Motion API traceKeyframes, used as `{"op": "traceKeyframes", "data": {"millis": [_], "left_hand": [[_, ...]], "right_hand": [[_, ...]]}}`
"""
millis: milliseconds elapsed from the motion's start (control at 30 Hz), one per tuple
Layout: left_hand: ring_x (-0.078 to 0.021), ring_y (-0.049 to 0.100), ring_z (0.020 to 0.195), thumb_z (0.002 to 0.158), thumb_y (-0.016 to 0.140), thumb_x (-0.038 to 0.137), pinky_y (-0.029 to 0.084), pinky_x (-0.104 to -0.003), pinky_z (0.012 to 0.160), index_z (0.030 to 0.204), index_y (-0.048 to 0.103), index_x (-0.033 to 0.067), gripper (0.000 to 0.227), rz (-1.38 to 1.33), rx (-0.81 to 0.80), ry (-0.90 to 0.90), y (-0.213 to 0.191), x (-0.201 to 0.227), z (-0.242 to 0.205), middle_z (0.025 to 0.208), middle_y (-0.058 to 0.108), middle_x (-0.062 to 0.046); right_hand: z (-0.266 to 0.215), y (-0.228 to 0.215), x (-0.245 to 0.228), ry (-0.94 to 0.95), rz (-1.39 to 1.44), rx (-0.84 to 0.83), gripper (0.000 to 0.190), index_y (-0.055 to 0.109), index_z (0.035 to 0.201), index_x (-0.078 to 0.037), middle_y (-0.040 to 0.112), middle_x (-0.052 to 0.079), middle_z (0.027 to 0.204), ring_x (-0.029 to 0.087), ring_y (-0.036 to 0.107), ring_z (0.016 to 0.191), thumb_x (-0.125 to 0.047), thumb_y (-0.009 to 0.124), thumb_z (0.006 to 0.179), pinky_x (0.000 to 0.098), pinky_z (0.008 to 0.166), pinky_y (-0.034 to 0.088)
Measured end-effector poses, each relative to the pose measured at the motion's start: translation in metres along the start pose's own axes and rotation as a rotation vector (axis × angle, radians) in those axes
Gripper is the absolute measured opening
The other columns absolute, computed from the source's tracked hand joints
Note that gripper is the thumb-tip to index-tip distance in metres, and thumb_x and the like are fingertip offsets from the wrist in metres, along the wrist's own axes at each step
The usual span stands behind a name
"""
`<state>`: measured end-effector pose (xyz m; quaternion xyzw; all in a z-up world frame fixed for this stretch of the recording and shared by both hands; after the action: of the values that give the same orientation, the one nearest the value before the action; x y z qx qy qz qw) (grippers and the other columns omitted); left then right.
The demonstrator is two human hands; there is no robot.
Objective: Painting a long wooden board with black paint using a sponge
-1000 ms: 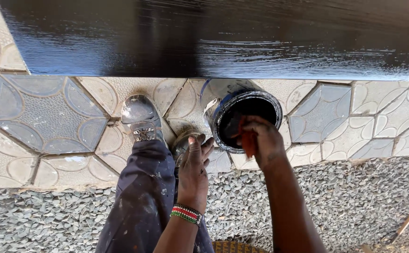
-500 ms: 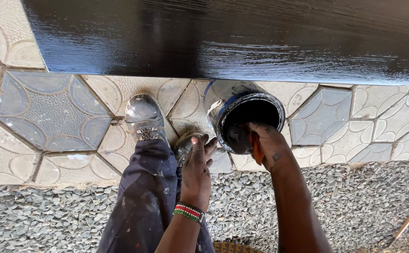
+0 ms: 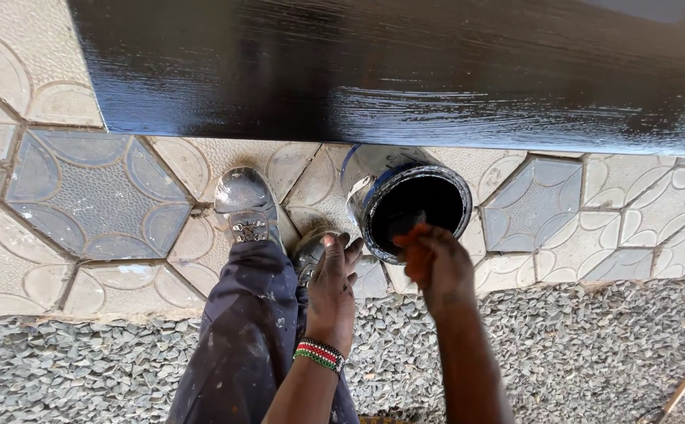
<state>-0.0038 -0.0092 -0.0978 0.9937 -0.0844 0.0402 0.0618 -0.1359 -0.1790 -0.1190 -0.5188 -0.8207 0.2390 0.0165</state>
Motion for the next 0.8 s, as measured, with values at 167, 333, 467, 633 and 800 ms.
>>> {"op": "traceKeyframes", "data": {"millis": [167, 333, 467, 633, 800], "left_hand": [[-0.0293, 0.067, 0.168, 0.103, 0.04, 0.074, 0.045, -0.053, 0.14, 0.178, 0.058, 0.0105, 0.101, -0.033, 0.043, -0.031, -0.004, -0.009, 0.002, 0.172, 0.078, -0.014], [-0.0389, 0.061, 0.169, 0.115, 0.026, 0.072, 0.039, -0.06, 0.141, 0.178, 0.053, 0.0065, 0.095, 0.096, 0.051, 0.067, -0.006, 0.013, -0.008, 0.168, 0.077, -0.021], [-0.0446, 0.073, 0.151, 0.131, 0.034, 0.054, 0.041, -0.065, 0.136, 0.165, 0.064, 0.0061, 0.066, 0.161, 0.107, 0.209, -0.009, 0.043, -0.012, 0.151, 0.082, -0.026], [-0.0226, 0.061, 0.07, 0.125, 0.061, 0.024, 0.043, -0.042, 0.074, 0.121, 0.087, 0.001, 0.035, 0.121, 0.043, 0.361, 0.005, 0.097, -0.08, 0.076, 0.068, -0.012], [-0.0207, 0.094, 0.095, 0.113, 0.075, 0.02, 0.069, -0.05, 0.122, 0.083, 0.087, 0.016, 0.032, 0.399, -0.067, 0.746, -0.004, 0.2, -0.166, 0.092, 0.098, -0.007]], "right_hand": [[-0.027, 0.013, 0.001, -0.293, -0.245, 0.054, 0.022, 0.082, 0.108, -0.011, 0.079, 0.011, 0.078, 0.023, 0.059, 0.056, -0.001, 0.063, 0.104, 0.0411, 0.059, 0.045], [0.008, 0.004, 0.022, -0.065, 0.044, -0.143, 0.017, 0.081, 0.108, -0.011, 0.067, 0.004, 0.076, 0.015, 0.054, 0.06, -0.006, 0.07, 0.096, 0.0281, 0.053, 0.035], [-0.007, -0.001, 0.012, 0.037, 0.196, -0.302, 0.02, 0.077, 0.115, -0.012, 0.07, 0.003, 0.083, 0.018, 0.058, 0.066, -0.016, 0.071, 0.097, 0.0282, 0.051, 0.034], [-0.071, -0.044, -0.038, -0.057, 0.383, -0.605, 0.021, 0.073, 0.121, -0.009, 0.073, 0.005, 0.095, 0.019, 0.06, 0.072, -0.023, 0.071, 0.105, 0.0294, 0.052, 0.038], [-0.149, -0.027, -0.137, -0.277, 0.573, -0.89, 0.026, 0.068, 0.13, -0.005, 0.07, 0.007, 0.102, 0.019, 0.063, 0.078, -0.023, 0.077, 0.114, 0.0287, 0.058, 0.047]]}}
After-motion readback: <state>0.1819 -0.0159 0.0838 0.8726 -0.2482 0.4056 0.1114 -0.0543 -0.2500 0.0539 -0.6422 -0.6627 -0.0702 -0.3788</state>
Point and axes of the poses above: each hand's wrist, its own z-axis towards the middle knuckle, its own y-axis out of the palm, x = y × z, the point moved 10 cm from there along z, towards the middle knuckle
